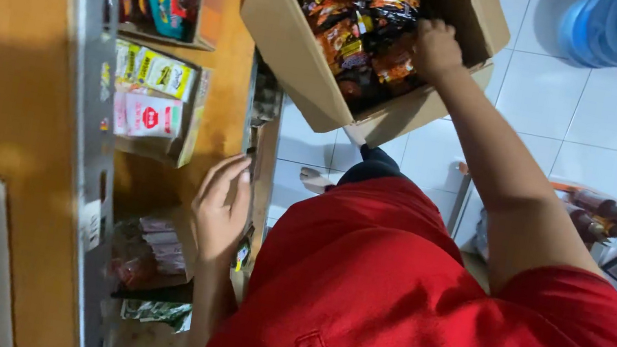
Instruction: Stocking grocery shelves with instant noodle packets from a cardboard box.
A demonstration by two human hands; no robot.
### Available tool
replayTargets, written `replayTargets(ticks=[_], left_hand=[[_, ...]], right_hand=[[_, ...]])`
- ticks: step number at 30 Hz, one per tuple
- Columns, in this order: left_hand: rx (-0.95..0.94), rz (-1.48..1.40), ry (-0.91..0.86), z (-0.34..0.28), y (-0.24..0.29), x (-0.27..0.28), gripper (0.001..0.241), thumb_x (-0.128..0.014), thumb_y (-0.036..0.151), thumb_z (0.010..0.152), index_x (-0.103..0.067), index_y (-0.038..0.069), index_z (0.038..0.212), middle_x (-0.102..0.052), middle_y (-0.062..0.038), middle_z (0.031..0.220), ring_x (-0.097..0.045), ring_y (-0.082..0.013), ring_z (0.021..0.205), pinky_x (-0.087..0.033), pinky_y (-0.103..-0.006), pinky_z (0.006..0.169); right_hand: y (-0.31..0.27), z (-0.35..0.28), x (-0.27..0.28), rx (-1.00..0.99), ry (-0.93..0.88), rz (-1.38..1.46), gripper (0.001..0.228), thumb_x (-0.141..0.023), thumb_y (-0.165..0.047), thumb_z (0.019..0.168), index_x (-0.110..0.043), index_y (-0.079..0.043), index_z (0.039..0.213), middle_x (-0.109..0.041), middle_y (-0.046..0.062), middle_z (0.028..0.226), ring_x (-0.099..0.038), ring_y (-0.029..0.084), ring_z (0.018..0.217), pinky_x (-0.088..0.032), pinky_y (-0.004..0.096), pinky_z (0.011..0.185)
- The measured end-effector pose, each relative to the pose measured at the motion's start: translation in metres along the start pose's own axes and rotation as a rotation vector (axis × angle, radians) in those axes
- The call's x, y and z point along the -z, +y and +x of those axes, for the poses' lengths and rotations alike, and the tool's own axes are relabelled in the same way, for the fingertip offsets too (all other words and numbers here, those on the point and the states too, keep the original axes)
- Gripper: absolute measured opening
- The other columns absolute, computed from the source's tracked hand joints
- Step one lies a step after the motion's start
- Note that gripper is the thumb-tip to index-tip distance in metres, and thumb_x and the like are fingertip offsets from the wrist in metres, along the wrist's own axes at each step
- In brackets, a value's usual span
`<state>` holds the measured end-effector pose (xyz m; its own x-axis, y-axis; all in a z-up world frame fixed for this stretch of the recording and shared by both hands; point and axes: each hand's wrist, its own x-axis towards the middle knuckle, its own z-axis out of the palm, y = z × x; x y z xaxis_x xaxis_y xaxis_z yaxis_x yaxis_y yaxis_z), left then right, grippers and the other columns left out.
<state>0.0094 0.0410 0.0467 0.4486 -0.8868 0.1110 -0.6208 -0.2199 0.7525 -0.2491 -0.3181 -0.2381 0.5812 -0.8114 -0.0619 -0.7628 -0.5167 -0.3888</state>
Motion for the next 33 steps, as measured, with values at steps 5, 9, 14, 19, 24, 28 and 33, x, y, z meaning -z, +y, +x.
replayTargets(ticks=[5,9,14,19,24,28,33], left_hand=[[-0.001,0.013,-0.144,0.023,0.008,-0.025,0.024,-0.064,0.007,0.100,-0.069,0.003,0.123,-0.071,-0.016,0.125,-0.069,-0.0323,0.116,-0.052,-0.0397,0.102],[0.022,-0.027,-0.159,0.030,0.010,-0.036,0.024,-0.064,0.008,0.100,-0.069,0.003,0.123,-0.070,-0.015,0.126,-0.069,-0.0319,0.117,-0.053,-0.0386,0.102],[0.023,-0.026,-0.132,0.043,0.017,-0.039,0.025,-0.065,0.008,0.100,-0.069,0.003,0.124,-0.070,-0.015,0.128,-0.068,-0.0318,0.119,-0.052,-0.0384,0.104],[-0.079,-0.034,-0.271,0.069,0.037,-0.044,0.054,-0.075,0.019,0.094,-0.056,0.004,0.142,-0.052,-0.020,0.152,-0.051,-0.0379,0.140,-0.043,-0.0435,0.114],[-0.295,0.031,-0.221,0.097,0.073,-0.056,0.086,-0.084,0.032,0.083,-0.043,0.005,0.153,-0.049,-0.021,0.154,-0.044,-0.0447,0.142,-0.038,-0.0504,0.117],[-0.041,0.108,-0.427,0.094,0.067,-0.060,0.082,-0.089,0.043,0.080,-0.050,0.008,0.143,-0.064,-0.025,0.124,-0.062,-0.0460,0.112,-0.051,-0.0497,0.092],[0.123,-0.217,-0.243,0.061,0.038,-0.062,0.046,-0.081,0.038,0.096,-0.063,0.008,0.126,-0.075,-0.012,0.111,-0.071,-0.0295,0.103,-0.057,-0.0419,0.090]], right_hand=[[0.092,0.028,-0.062,-0.271,-0.218,-0.098,0.024,-0.065,-0.007,0.090,-0.072,-0.005,0.113,-0.067,0.028,0.118,-0.067,0.045,0.106,-0.057,0.051,0.085],[0.066,0.019,-0.014,-0.207,-0.242,-0.053,0.021,-0.073,-0.023,0.091,-0.078,-0.008,0.106,-0.073,0.023,0.105,-0.071,0.042,0.096,-0.058,0.048,0.086],[-0.008,-0.011,0.076,0.163,-0.369,0.069,0.021,-0.069,-0.028,0.095,-0.076,-0.011,0.106,-0.073,0.019,0.095,-0.070,0.042,0.086,-0.056,0.051,0.078],[-0.099,-0.036,0.179,0.444,-0.219,-0.033,0.017,-0.062,-0.017,0.098,-0.073,-0.011,0.110,-0.072,0.016,0.083,-0.071,0.036,0.081,-0.055,0.048,0.089],[-0.180,-0.040,0.279,0.753,-0.149,0.025,0.022,-0.064,-0.019,0.094,-0.074,-0.009,0.112,-0.073,0.015,0.084,-0.070,0.035,0.078,-0.053,0.047,0.094],[-0.212,-0.031,0.303,0.872,-0.211,0.307,0.021,-0.071,-0.018,0.094,-0.073,-0.005,0.110,-0.075,0.014,0.096,-0.069,0.036,0.086,-0.053,0.045,0.082],[-0.235,-0.041,0.297,0.783,-0.075,0.520,0.023,-0.074,-0.014,0.102,-0.066,-0.005,0.122,-0.072,0.013,0.116,-0.070,0.033,0.108,-0.054,0.040,0.095]])
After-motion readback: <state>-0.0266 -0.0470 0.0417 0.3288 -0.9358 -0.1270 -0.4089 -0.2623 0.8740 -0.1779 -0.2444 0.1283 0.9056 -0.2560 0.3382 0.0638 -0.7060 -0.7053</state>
